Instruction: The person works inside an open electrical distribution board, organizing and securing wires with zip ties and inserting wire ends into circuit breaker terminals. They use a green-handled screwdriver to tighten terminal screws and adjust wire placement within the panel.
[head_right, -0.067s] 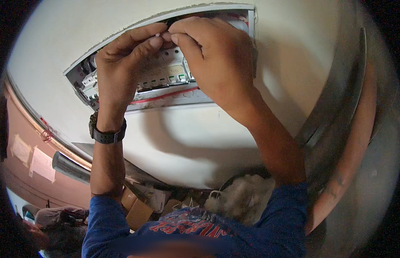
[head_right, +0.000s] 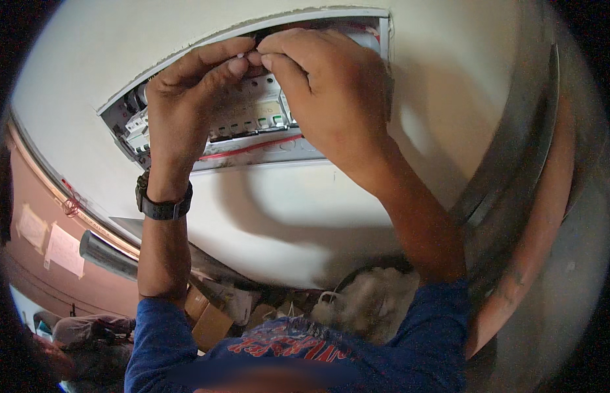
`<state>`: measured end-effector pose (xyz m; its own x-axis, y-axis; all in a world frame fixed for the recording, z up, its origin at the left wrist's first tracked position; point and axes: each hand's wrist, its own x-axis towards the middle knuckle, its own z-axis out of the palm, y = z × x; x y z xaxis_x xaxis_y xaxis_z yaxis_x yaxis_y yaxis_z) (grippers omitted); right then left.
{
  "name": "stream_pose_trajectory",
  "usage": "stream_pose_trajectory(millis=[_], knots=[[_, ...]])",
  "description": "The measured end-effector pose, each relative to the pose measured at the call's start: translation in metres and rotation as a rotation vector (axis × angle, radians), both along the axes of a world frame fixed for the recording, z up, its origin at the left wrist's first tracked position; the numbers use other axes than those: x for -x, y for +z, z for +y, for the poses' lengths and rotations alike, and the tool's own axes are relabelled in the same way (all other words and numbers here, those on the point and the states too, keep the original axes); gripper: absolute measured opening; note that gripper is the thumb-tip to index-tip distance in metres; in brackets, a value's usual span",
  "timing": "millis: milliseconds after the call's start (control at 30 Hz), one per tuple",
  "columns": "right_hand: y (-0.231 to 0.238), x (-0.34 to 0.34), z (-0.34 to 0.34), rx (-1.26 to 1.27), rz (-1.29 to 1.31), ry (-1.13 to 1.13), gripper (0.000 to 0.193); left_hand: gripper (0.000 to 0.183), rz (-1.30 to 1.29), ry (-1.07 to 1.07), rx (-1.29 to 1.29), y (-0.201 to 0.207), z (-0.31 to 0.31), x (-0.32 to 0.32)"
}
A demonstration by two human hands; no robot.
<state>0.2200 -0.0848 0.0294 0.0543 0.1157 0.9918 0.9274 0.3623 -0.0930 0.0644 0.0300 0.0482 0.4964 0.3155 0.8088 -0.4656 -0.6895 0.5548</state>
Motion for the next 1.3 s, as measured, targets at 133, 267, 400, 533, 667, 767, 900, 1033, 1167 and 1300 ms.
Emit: stream_pose_trajectory(millis=[133,267,400,533,667,767,900,1033,1167,1300], knots=[[-0.001,-0.002,-0.002,0.023,-0.013,-0.032,0.018,0.021,-0.072,0.03,0.008,-0.006,-0.003,-0.004],[-0.003,-0.003,0.004,-0.021,0.036,0.041,0.023,0.022,-0.229,0.216,-0.276,-0.014,-0.001,-0.014],[-0.007,-0.002,0.006,-0.03,0.056,0.051,0.024,0.024,-0.315,0.363,-0.424,-0.02,0.003,-0.017],[-0.008,0.001,0.009,-0.064,0.031,-0.008,0.023,0.025,-0.327,0.301,-0.25,-0.025,-0.002,-0.013],[-0.005,-0.001,0.012,-0.084,-0.011,-0.032,0.021,0.026,-0.189,0.183,0.079,-0.021,-0.009,-0.002],[-0.003,-0.004,0.012,-0.159,-0.113,-0.02,0.019,0.026,-0.098,0.107,0.205,-0.01,-0.01,0.007],[-0.002,-0.006,0.018,-0.23,-0.141,0.001,0.017,0.027,-0.075,0.148,0.228,-0.008,-0.012,0.005],[-0.003,-0.007,0.022,-0.229,-0.138,-0.013,0.018,0.03,-0.25,0.353,-0.14,-0.014,-0.012,-0.002],[-0.004,-0.008,0.02,-0.214,-0.134,0.017,0.019,0.035,-0.346,0.646,-0.729,-0.002,-0.001,0.005],[-0.007,-0.009,0.02,-0.211,-0.155,-0.01,0.019,0.04,-0.298,0.686,-0.934,0.014,0.008,0.014]])
